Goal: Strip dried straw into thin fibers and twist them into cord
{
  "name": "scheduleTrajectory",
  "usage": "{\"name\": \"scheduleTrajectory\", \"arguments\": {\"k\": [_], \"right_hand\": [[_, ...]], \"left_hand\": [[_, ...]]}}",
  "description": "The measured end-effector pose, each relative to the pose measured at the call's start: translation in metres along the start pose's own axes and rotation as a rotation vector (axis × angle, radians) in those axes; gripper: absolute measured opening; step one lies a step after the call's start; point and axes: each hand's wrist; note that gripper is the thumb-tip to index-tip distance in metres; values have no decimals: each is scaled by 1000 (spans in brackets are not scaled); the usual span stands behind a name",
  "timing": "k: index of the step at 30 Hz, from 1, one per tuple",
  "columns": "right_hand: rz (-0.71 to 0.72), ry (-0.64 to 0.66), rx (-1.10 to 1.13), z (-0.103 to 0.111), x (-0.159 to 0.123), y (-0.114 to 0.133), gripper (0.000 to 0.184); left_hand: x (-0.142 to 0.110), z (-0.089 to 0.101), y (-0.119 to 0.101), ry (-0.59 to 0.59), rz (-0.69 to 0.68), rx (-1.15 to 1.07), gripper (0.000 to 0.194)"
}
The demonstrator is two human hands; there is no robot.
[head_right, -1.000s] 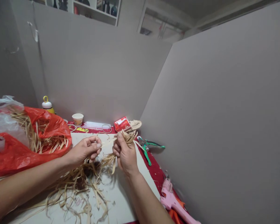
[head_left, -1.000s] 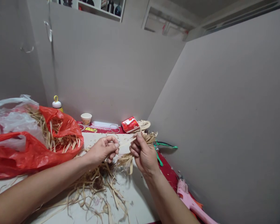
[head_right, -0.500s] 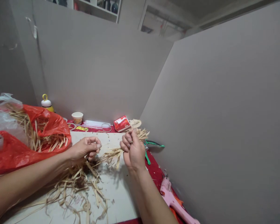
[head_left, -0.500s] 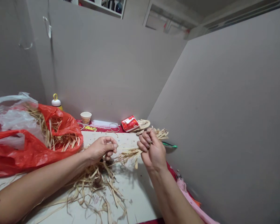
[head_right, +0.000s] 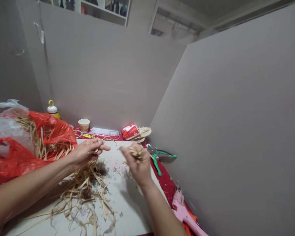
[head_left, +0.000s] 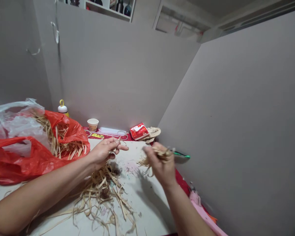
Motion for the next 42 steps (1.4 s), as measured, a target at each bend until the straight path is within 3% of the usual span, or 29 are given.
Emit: {"name": "scheduleTrajectory", "arguments": {"k": [3,6,9,11,15,19,25,28,30,33,39,42], "right_hand": [[206,238,-232,-23,-17,-17,11],[448,404,-371,-33,-27,-30,33],[617,416,-431,-32,-29,-32,28],[568,332,-412,-28,-28,-24,21],[344,38,-281,-24,-23,-1,6],[245,-92,-46,-15,-10,17,16],[73,-96,269,13,7,42,26],[87,-160,263,20,8,51,30],[106,-215,241,21,8,51,36],[29,-228,246,22,10,44,49],[-127,-140,333,28,20,26,59],[-182,-129,343,29,23,22,58]], "left_hand": [[-5,-9,5,-21,14,-48,26],[-8,-17,14,-17,49,-136,31],[-12,-23,20,16,75,-219,31],[-12,-24,20,18,66,-235,26],[-6,-16,16,19,87,-195,23],[7,-1,16,123,119,-1,24],[0,3,14,379,-11,628,7],[-14,-5,21,569,-142,1002,12],[-19,-10,30,631,-258,1165,15],[-19,-11,36,651,-320,1214,10],[-12,-3,9,558,-35,915,15],[-17,-9,11,543,-136,1062,16]]}}
Point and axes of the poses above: each hand's wrist, its own x-axis towards the middle knuckle, its own z-axis out of the back of the hand, y = z × x, and after that the axes turned 3 degrees about z, right-handed
